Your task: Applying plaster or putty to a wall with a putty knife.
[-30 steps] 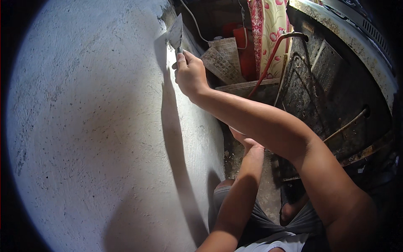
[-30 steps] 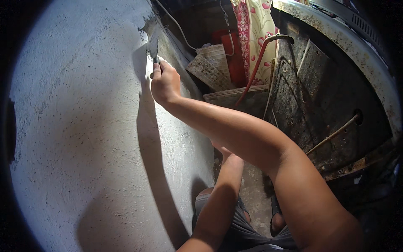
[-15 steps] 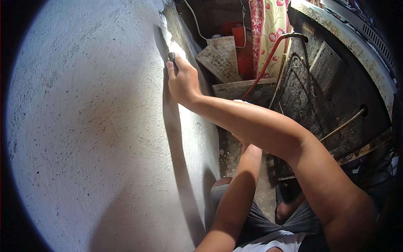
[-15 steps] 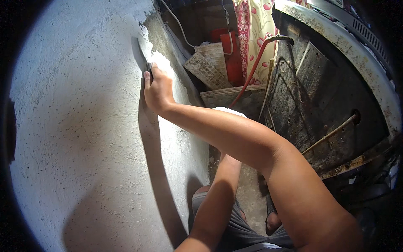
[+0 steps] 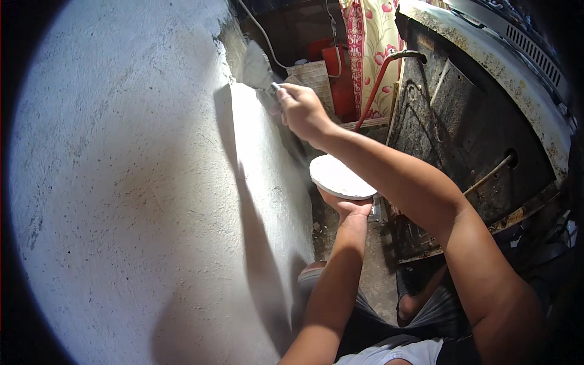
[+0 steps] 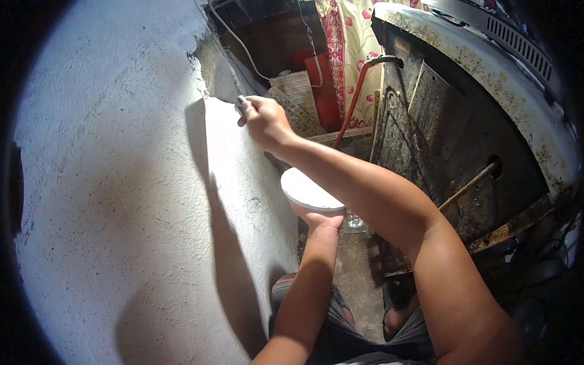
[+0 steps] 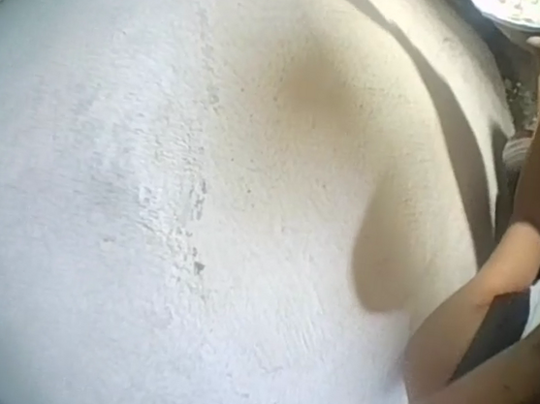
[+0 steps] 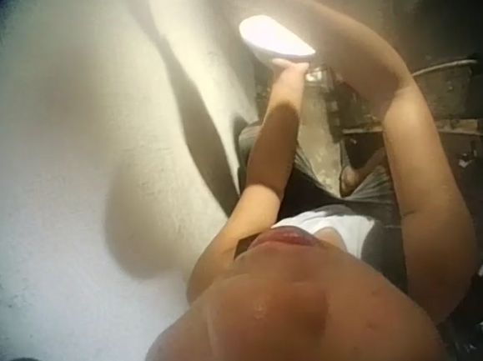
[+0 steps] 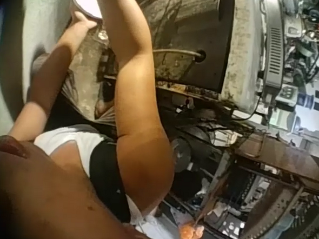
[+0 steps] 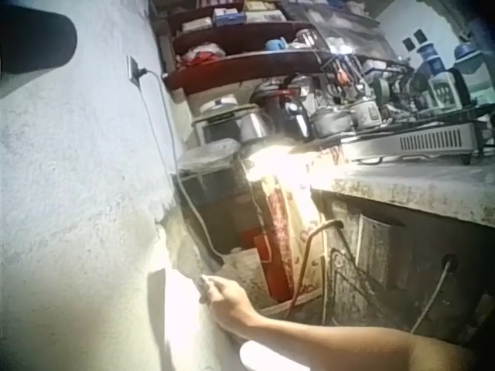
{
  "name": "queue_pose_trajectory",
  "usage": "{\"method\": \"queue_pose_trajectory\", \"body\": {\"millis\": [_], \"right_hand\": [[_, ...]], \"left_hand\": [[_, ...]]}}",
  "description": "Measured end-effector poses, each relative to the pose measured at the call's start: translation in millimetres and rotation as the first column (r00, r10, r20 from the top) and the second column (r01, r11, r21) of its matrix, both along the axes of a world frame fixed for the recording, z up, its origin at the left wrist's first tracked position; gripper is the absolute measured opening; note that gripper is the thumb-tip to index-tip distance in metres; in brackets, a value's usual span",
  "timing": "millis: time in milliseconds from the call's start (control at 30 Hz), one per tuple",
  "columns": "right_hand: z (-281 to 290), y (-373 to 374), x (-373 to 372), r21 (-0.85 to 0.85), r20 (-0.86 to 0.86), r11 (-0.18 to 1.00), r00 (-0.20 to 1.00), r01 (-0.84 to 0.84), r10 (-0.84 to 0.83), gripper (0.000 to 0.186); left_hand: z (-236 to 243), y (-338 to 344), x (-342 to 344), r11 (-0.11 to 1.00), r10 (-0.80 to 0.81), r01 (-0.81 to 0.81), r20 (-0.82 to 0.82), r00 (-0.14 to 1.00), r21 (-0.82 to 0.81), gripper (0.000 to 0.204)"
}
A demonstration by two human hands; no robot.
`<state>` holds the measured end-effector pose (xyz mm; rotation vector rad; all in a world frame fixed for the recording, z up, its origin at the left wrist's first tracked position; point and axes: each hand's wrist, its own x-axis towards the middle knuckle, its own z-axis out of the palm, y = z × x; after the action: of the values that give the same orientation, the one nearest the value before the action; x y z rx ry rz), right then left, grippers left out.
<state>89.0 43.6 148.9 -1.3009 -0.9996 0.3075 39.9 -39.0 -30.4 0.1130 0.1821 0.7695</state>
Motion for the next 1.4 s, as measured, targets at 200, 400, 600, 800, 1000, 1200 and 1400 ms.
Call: {"method": "queue_pose_trajectory", "body": {"millis": [200,400,600,800,1000,1200,1400], "right_hand": [[5,-6,22,-0.015,-0.238,0.984,0.957,-0.176,0.168,0.035],[6,11,11,0.282,-0.635,0.925,0.672,-0.256,0.380,0.029],[3,44,-16,0.344,-0.855,0.905,0.315,-0.250,0.412,0.030],[-15,58,-49,0.050,-0.724,0.956,0.649,-0.288,0.233,0.037],[-38,27,-37,-0.058,-0.451,0.977,0.879,-0.205,0.157,0.034],[-34,8,-13,0.052,-0.282,0.995,0.954,-0.089,0.100,0.021],[-21,13,21,0.087,0.206,0.993,0.974,0.073,-0.090,0.021]], "left_hand": [[-6,4,-1,1.000,0.020,-0.019,-0.097,0.995,0.010,0.079],[1,-3,-5,0.996,-0.004,-0.027,-0.334,0.942,-0.088,0.096],[8,-5,-9,0.994,0.009,-0.032,-0.225,0.974,-0.102,0.091],[14,-4,-8,0.987,0.147,-0.136,-0.162,0.976,0.081,0.078],[13,-4,-13,0.999,-0.001,-0.006,-0.172,0.985,-0.043,0.082],[-15,5,-5,0.998,-0.050,0.051,-0.065,0.997,0.022,0.092],[-8,0,0,0.998,-0.015,0.003,-0.183,0.983,-0.061,0.092]]}}
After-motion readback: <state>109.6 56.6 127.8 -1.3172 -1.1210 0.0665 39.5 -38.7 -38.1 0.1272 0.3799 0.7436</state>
